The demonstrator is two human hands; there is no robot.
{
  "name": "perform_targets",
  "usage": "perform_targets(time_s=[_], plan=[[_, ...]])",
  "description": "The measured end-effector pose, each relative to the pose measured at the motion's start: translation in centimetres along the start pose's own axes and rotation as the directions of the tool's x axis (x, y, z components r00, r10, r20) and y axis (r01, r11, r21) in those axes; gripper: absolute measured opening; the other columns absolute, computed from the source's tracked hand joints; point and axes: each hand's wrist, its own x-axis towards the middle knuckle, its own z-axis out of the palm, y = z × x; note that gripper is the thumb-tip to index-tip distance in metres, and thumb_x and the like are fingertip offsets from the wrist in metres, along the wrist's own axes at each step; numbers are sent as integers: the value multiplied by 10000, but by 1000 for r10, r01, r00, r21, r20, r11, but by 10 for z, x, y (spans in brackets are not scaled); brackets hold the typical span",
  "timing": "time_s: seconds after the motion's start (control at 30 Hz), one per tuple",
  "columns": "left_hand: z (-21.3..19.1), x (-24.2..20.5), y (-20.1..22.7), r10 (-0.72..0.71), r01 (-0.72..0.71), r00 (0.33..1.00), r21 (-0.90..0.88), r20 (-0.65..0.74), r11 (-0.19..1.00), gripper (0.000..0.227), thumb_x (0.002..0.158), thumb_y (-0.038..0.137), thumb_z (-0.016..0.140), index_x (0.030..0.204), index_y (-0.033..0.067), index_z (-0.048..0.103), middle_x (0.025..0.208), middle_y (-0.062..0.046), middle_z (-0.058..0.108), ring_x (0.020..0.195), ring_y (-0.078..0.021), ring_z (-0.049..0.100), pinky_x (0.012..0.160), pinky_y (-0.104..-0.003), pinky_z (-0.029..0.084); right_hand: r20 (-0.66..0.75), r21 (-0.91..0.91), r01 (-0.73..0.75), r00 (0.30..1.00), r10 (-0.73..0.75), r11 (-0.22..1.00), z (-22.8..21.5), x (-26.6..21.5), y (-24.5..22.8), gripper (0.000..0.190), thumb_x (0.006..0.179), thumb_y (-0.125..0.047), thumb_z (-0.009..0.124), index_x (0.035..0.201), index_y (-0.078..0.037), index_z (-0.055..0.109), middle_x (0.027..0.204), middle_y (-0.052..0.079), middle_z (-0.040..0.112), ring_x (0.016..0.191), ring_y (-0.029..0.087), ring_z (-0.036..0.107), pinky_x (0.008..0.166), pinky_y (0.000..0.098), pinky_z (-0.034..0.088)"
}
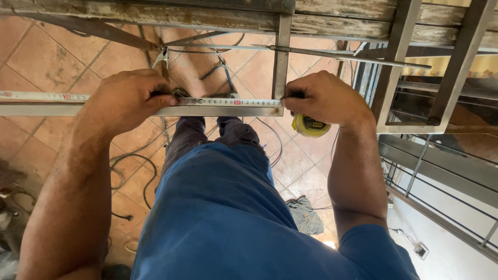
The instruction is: Measuring and marking metal frame components using a tape measure.
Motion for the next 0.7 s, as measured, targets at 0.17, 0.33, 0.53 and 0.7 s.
perform_targets(time_s=[0.17, 0.33, 0.53, 0.7], plan=[[3, 1, -6, 19, -19, 999, -5, -41, 1000, 257, 999, 424, 618, 1061, 200, 729, 1044, -36, 713, 1028, -292, 653, 820, -476, 491, -20, -37, 18, 1000, -19, 999, 5, 4, 5, 206, 913, -312, 622, 873, -178, 773, 723, -24, 732, 656, 135, 611, 622, 356, 446], [6, 2, -8, 57, -58, 997, -20, -58, 998, 249, 1001, 406, 627, 1054, 186, 730, 1031, -31, 718, 1019, -276, 653, 838, -450, 492, -21, -19, -19, 1000, 18, 1000, 4, 3, 5, 227, 911, -330, 640, 834, -157, 766, 720, -14, 734, 656, 133, 623, 624, 348, 450], [-1, -5, -2, 35, -42, 995, -77, -91, 996, 257, 1024, 359, 633, 1030, 120, 728, 1002, -130, 713, 1048, -411, 677, 891, -570, 541, -44, 51, 81, 996, -79, 995, 2, -13, 5, 224, 905, -345, 728, 942, -128, 771, 864, 150, 788, 925, 376, 748, 839, 482, 545], [-8, -13, -5, 96, -110, 970, -52, -222, 993, 295, 964, 476, 665, 1017, 194, 733, 960, -82, 743, 998, -366, 725, 838, -553, 569, -89, 128, -11, 996, 22, 992, 7, -17, 14, 161, 903, -180, 744, 992, -68, 818, 815, 193, 809, 869, 240, 714, 815, 482, 559]])
